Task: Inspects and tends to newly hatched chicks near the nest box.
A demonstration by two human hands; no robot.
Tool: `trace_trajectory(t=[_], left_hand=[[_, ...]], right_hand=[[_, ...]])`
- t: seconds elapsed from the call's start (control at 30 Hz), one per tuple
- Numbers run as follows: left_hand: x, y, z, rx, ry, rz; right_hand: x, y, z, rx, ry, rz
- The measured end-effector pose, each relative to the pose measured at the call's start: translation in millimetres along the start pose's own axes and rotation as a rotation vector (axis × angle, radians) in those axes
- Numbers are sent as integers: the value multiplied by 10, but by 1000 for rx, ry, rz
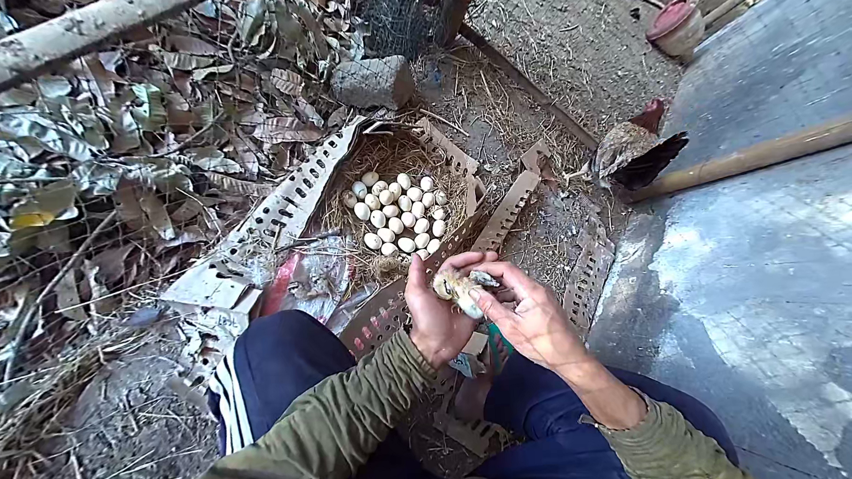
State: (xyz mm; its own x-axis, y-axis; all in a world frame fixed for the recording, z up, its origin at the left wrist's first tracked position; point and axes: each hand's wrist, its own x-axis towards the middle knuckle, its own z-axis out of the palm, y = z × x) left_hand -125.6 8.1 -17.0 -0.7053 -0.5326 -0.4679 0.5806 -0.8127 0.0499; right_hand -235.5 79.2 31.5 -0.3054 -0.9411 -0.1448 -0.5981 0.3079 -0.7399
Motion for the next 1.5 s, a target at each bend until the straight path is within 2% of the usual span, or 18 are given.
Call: trace_trajectory(t=[0.17, 0.33, 0.43, 0.7, 0.83, 1.03, 1.1, 1.2, 1.33, 1.5], left_hand=[[-11, 21, 8, -43, 11, -3], [-6, 47, 6, -74, -21, 10], [-4, 58, 1, -50, -37, 13], [-28, 56, 17, -30, -45, 14], [-14, 58, -32, -12, -114, 32], [11, 62, -41, 32, -93, 41], [39, 51, -74, 51, -119, 49], [59, 28, -111, 42, -147, 67], [63, -32, -157, 32, -187, 73], [50, -59, -183, 101, -148, 83]], right_hand=[[-9, 36, -9, -81, 200, -259], [-1, 43, -49, -156, 211, -451], [-30, 67, 31, -259, 216, -472], [-56, 66, 24, -224, 200, -419], [-81, 96, 50, -215, 147, -459], [-108, 119, 54, -309, 99, -611], [-108, 120, 52, -303, 129, -599], [-70, 86, 47, -254, 163, -491], [-41, 106, 107, -277, 69, -338], [-20, 105, 187, -306, 8, -309]])
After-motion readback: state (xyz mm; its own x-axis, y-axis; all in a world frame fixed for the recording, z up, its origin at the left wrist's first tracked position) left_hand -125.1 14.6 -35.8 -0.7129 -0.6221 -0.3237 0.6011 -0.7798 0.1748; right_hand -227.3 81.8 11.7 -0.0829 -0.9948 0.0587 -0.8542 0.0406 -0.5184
